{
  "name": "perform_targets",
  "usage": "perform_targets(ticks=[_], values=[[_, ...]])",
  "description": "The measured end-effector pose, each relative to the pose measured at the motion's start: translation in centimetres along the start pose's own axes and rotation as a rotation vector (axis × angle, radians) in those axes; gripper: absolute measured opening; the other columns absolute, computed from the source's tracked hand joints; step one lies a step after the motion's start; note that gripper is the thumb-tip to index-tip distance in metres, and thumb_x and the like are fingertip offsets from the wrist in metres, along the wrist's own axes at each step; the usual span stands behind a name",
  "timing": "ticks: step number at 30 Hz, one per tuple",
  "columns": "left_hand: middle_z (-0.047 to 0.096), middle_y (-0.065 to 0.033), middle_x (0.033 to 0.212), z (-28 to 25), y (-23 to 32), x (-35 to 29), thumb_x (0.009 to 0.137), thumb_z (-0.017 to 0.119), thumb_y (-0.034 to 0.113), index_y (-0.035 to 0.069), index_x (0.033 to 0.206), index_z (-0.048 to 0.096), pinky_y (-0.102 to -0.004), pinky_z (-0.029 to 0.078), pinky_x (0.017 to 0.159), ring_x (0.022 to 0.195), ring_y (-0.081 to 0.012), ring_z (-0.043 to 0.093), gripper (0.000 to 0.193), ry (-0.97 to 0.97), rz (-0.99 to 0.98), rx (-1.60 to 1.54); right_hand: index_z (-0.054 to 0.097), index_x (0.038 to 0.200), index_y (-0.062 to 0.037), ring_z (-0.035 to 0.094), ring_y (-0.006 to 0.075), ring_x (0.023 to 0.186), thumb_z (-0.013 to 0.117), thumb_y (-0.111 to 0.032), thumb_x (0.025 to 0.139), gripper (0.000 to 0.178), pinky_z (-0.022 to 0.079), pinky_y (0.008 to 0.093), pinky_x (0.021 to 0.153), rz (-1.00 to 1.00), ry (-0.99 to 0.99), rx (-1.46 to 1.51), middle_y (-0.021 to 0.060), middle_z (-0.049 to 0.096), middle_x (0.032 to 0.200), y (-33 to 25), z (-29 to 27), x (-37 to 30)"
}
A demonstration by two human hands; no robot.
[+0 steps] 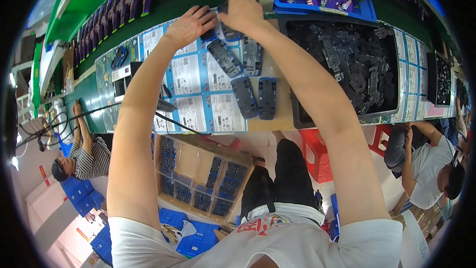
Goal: The person moves a plastic bin, carries a box of toy car chassis to a workbench, unloads the chassis onto the table, and drives screws into them using an electric screwdriver.
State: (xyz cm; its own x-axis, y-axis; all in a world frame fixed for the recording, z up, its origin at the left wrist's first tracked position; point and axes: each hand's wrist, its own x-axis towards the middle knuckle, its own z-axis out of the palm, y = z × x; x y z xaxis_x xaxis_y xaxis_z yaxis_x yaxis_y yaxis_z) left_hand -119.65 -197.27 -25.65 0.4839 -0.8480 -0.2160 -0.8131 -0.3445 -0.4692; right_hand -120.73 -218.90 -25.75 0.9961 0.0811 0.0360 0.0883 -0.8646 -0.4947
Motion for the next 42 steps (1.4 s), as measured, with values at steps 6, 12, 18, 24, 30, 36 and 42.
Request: perform_targets(ticks=[6,12,18,24,30,36,42], values=[[0.068,-0.008,0.088,-15.8,2.5,-6.4,0.082,0.061,0.01,0.011,0.094,0.063,-0.0389,0.052,0.074,0.086,-0.0272,0.067,0.012,0.323,-0.234,-0.161,0.047,0.144,-0.0009,0.058,0.0278,0.127,0.085,-0.041,0.079,0.085,0.045,0.0441,0.108,0.034,-0.05,0.977,0.0263,0.054,0.141,-0.8,-5.5,-11.0],[0.071,-0.0089,0.087,-22.9,17.9,-26.7,0.082,0.078,0.001,0.003,0.096,0.072,-0.0284,0.053,0.067,0.073,-0.0194,0.066,0.016,0.988,-0.632,-0.614,0.073,0.093,-0.0013,0.067,0.011,0.066,0.072,-0.006,0.09,0.005,0.052,0.0251,0.061,-0.3,0.145,0.714,0.0085,0.072,0.078,-6.0,-0.5,-35.8],[0.071,-0.0148,0.095,-5.8,48.8,-45.5,0.083,0.072,0.006,0.005,0.101,0.071,-0.0383,0.056,0.079,0.086,-0.0302,0.07,0.018,0.082,-1.639,-1.11,0.072,0.098,-0.0037,0.07,0.0254,0.082,0.073,-0.011,0.084,0.015,0.055,0.0373,0.072,-0.478,-0.604,0.56,0.0124,0.072,0.091,-11.3,18.7,-48.7],[0.068,-0.0167,0.108,3.9,64.2,-44.6,0.075,0.071,0.008,0.004,0.112,0.063,-0.045,0.051,0.094,0.11,-0.0342,0.063,0.039,-0.242,-1.394,-1.184,0.07,0.101,-0.0045,0.067,0.0318,0.103,0.079,-0.015,0.071,0.033,0.054,0.0434,0.086,-1.087,-0.733,-0.191,0.0121,0.071,0.101,-11.9,35.5,-49.7],[0.068,-0.0144,0.11,7.4,66.1,-45.0,0.071,0.078,0.011,0.006,0.111,0.059,-0.0438,0.052,0.091,0.111,-0.0319,0.064,0.044,-0.385,-1.268,-1.109,0.072,0.106,-0.0034,0.069,0.0316,0.107,0.082,-0.014,0.067,0.041,0.057,0.0422,0.087,-1.176,-1.077,-0.61,0.0148,0.073,0.11,-15.6,39.7,-50.5],[0.066,-0.0144,0.113,8.2,67.0,-46.2,0.069,0.078,0.01,0.006,0.115,0.057,-0.0475,0.051,0.091,0.11,-0.0334,0.063,0.051,-0.346,-1.338,-1.039,0.073,0.102,-0.0034,0.069,0.0322,0.106,0.082,-0.015,0.069,0.036,0.058,0.0418,0.085,-1.142,-1.075,-0.623,0.0154,0.074,0.106,-17.8,40.2,-50.9],[0.067,-0.0121,0.11,9.9,68.2,-46.0,0.074,0.076,0.014,0.007,0.113,0.06,-0.0487,0.05,0.094,0.106,-0.0302,0.065,0.043,-0.318,-1.35,-0.843,0.073,0.098,-0.0031,0.071,0.0324,0.1,0.083,-0.017,0.07,0.033,0.058,0.043,0.083,-1.17,-0.931,-0.575,0.0163,0.074,0.102,-17.1,40.5,-51.7]])
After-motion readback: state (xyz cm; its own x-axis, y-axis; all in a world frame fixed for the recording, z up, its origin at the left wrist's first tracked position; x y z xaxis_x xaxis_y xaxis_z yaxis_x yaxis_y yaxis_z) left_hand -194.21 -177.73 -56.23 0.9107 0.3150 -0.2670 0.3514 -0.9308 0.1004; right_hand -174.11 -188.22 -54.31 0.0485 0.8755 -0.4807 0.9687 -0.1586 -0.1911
